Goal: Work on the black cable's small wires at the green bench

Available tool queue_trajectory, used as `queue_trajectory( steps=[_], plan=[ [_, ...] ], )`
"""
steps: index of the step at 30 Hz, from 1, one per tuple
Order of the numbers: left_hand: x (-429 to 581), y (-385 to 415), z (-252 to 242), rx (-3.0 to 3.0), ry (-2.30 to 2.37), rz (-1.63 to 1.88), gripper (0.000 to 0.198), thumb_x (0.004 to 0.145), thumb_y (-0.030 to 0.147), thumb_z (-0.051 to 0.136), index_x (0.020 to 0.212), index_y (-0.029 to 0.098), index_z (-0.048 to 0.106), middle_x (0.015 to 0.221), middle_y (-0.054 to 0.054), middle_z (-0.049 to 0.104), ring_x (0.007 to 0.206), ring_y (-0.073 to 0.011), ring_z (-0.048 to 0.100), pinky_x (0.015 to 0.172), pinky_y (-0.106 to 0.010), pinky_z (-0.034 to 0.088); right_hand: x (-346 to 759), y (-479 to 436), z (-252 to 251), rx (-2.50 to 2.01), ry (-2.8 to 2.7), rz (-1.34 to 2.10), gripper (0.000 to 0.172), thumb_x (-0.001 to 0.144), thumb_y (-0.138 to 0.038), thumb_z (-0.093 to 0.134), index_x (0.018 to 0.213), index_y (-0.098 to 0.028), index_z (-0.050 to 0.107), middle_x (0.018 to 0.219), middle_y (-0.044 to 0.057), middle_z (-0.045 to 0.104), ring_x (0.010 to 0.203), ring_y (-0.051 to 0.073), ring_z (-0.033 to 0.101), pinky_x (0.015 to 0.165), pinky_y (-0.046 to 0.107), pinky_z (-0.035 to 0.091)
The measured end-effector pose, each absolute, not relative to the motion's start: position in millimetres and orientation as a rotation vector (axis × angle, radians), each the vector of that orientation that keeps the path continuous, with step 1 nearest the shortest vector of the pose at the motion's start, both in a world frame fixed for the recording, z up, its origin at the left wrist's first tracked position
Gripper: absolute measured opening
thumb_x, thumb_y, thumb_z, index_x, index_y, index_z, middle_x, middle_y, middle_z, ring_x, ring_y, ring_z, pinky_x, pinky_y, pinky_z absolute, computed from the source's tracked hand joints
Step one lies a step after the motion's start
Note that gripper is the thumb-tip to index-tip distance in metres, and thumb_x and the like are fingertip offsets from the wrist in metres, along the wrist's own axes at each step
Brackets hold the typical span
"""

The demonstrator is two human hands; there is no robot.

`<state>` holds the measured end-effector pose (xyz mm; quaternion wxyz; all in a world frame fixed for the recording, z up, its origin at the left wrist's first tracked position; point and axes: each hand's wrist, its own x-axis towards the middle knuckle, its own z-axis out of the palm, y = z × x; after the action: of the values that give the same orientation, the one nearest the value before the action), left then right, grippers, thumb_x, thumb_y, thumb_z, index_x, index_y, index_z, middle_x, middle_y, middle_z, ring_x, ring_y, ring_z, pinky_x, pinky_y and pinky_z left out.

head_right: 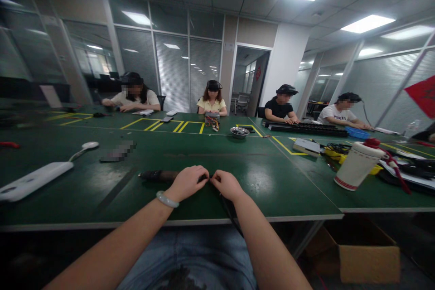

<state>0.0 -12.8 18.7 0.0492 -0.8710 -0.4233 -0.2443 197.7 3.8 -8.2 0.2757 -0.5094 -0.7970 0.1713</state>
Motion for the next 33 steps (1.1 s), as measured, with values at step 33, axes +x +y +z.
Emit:
queue_trajectory(
  steps=[33],
  plan=[
    [-0.1, -11.6, 17.3, -2.649, -1.32, -0.736, 0.017, 0.088, 0.032, 0.053, 0.099, 0.023, 0.061, 0.095, -0.004, 0.063, 0.092, -0.0188, 0.057, 0.081, -0.031, 0.041, 197.9, 5.2, -9.8, -1.383, -2.144, 0.459, 0.018, 0.087, -0.035, 0.055, 0.083, -0.02, 0.063, 0.072, -0.001, 0.061, 0.063, 0.011, 0.051, 0.056, 0.022, 0.034]
  ],
)
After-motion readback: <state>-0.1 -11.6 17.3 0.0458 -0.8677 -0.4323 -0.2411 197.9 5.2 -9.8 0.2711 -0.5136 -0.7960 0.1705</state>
